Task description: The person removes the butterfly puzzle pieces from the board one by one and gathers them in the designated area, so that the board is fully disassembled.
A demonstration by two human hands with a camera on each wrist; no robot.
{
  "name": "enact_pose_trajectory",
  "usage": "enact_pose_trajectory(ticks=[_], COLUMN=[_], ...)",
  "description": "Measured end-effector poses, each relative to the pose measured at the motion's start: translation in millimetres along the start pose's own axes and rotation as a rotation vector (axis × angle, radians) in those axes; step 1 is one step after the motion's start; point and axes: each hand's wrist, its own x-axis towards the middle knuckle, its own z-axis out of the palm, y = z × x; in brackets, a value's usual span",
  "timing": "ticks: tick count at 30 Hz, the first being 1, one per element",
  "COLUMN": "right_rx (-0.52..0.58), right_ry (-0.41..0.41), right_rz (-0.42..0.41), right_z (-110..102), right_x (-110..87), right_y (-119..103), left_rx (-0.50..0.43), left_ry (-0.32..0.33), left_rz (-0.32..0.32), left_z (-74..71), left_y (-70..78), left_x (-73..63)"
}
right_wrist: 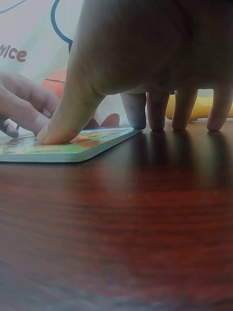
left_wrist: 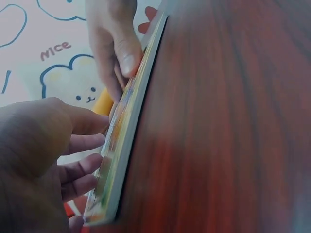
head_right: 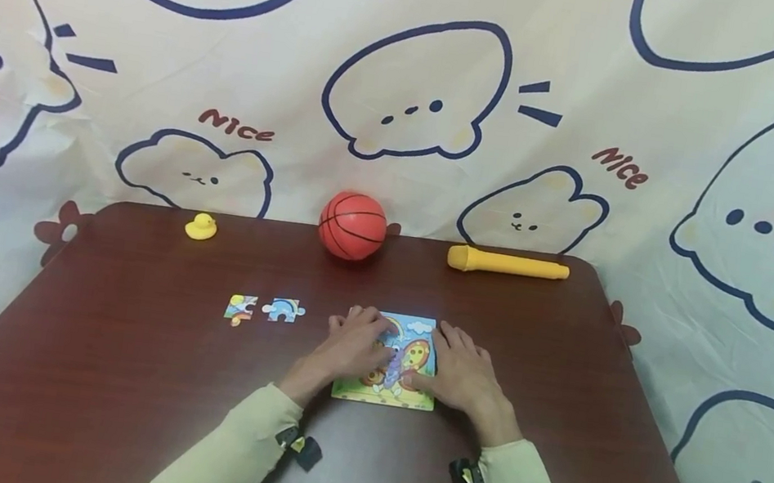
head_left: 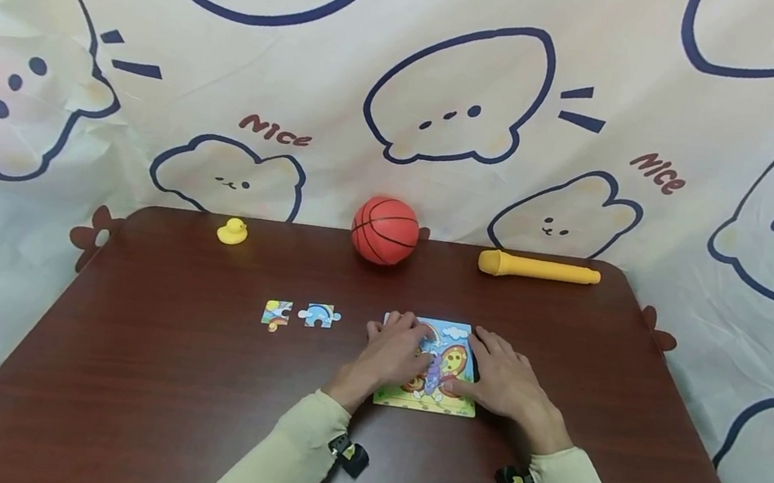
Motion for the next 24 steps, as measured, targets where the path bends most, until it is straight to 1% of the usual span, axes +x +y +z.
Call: enact_pose_trajectory(ticks=[2,5,12,15,20,24], right_rx=[0.006,0.009,0.002,0.008,0.014,0.016], right_ry=[0.002,0.002,0.001,-0.005,-0.007,0.001], right_rz=[0.000,-0.006,-0.005,-0.004,-0.003,-0.010], right_z=[0.3,0.6,-0.5,-0.2,0.6,0.1], right_x=[-0.4,-0.5,-0.3,-0.5,-0.9,-0.1], right_y=[0.3,0.3,0.3,0.3,0.2,-0.5], left_rx=[0.014,0.028,0.049,0.061,0.031,-0.001], left_ry=[0.005,0.016,0.016,0.008,0.004,0.015], left_rz=[0.013,0.013,-0.011,-0.035,-0.072,-0.097], left_z=[2.1,4.8,9.6,11.7,13.4,14.0], left_y=[3.4,7.2,13.1,14.3,17.4,19.2], left_x=[2.0,4.3,9.8,11.8,15.0,17.7])
